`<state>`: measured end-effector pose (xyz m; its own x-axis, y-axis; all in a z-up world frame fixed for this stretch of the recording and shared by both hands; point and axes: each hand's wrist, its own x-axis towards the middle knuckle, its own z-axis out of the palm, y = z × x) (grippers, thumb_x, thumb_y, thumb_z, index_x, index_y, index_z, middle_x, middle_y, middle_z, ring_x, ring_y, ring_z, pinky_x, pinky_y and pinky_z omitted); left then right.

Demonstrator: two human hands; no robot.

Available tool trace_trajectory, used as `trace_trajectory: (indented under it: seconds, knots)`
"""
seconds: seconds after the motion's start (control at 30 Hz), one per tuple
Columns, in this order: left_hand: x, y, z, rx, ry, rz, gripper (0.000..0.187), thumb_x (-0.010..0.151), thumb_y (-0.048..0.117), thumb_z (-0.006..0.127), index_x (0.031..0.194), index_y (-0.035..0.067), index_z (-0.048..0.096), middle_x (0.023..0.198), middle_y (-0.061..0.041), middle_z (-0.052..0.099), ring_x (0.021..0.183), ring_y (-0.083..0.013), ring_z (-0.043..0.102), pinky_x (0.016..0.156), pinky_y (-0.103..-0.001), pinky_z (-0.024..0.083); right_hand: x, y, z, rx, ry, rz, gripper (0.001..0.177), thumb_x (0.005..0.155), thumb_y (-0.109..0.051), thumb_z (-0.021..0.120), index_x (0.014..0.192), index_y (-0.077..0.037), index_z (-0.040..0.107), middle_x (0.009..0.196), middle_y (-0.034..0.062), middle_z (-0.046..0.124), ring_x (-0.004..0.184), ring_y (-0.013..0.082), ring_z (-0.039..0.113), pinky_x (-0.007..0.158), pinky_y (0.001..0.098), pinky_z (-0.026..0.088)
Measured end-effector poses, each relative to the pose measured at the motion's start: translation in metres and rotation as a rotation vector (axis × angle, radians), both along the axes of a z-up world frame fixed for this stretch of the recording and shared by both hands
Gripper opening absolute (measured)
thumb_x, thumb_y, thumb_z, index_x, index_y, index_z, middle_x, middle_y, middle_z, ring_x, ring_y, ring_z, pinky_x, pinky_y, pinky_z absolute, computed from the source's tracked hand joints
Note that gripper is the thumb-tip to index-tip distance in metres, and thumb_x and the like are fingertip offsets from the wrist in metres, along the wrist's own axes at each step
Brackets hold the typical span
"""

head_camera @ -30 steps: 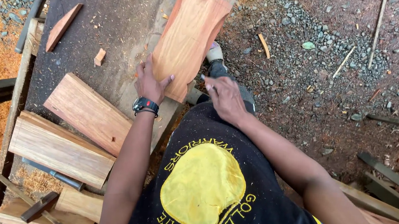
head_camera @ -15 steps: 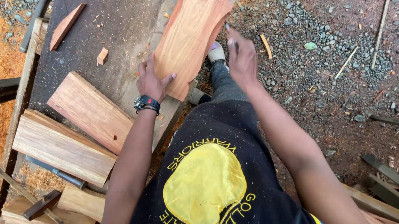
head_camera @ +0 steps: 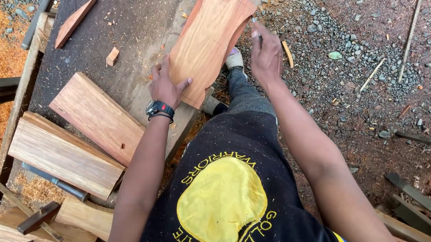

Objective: Mark and shape wooden boards using a pen, hammer, and chisel on a workbench

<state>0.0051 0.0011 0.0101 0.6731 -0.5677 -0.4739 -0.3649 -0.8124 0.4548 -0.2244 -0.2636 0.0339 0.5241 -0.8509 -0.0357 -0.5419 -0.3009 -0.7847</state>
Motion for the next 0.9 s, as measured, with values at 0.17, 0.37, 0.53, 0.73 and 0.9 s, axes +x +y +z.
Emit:
trace_trajectory:
  seconds: [0.17,0.37,0.53,0.73,0.9]
  knots:
    - [0.001,0.005,-0.016,0.015,-0.068,-0.009,0.116,0.097,0.058,0.107,0.191,0.042,0.04,0.172,-0.01,0.055,0.149,-0.0541,0.075,0.129,-0.068,0.053,-0.006,0.033,0.002,-0.094,-0.117,0.206,0.033,0.132,-0.012,0.06,0.16,-0.013,0.078,0.119,0.0205,0.089,0.119,0.0445,0.082,0.099,0.0614,0.061]
    - [-0.002,0.007,-0.012,0.0,-0.057,-0.002,0.116,0.098,0.057,0.108,0.192,0.041,0.04,0.172,-0.01,0.055,0.151,-0.0535,0.074,0.129,-0.067,0.051,-0.049,0.097,0.032,0.101,0.074,0.4,0.033,0.132,-0.023,0.06,0.155,-0.022,0.084,0.11,0.0098,0.089,0.12,0.0357,0.084,0.106,0.0576,0.061]
    - [-0.003,0.008,-0.015,-0.006,-0.059,0.008,0.118,0.097,0.057,0.109,0.192,0.041,0.04,0.172,-0.008,0.055,0.152,-0.0501,0.075,0.13,-0.066,0.051,-0.065,0.117,0.052,0.27,0.013,0.503,0.036,0.131,-0.026,0.062,0.159,-0.016,0.083,0.13,0.0179,0.091,0.136,0.0454,0.08,0.114,0.0649,0.059]
    - [-0.003,0.007,-0.012,-0.016,-0.066,-0.005,0.117,0.099,0.057,0.108,0.192,0.041,0.04,0.171,-0.008,0.055,0.149,-0.0525,0.076,0.129,-0.067,0.052,-0.054,0.119,0.019,0.245,-0.041,0.556,0.033,0.129,-0.024,0.067,0.155,-0.014,0.085,0.141,0.0177,0.091,0.14,0.0483,0.078,0.115,0.0683,0.058]
    - [-0.002,0.008,-0.016,-0.012,-0.07,-0.007,0.117,0.099,0.058,0.108,0.192,0.042,0.039,0.172,-0.007,0.055,0.15,-0.0512,0.076,0.129,-0.067,0.053,-0.06,0.108,0.032,0.159,0.07,0.574,0.033,0.13,-0.027,0.066,0.155,-0.019,0.085,0.145,0.0103,0.091,0.144,0.0374,0.078,0.119,0.0596,0.055]
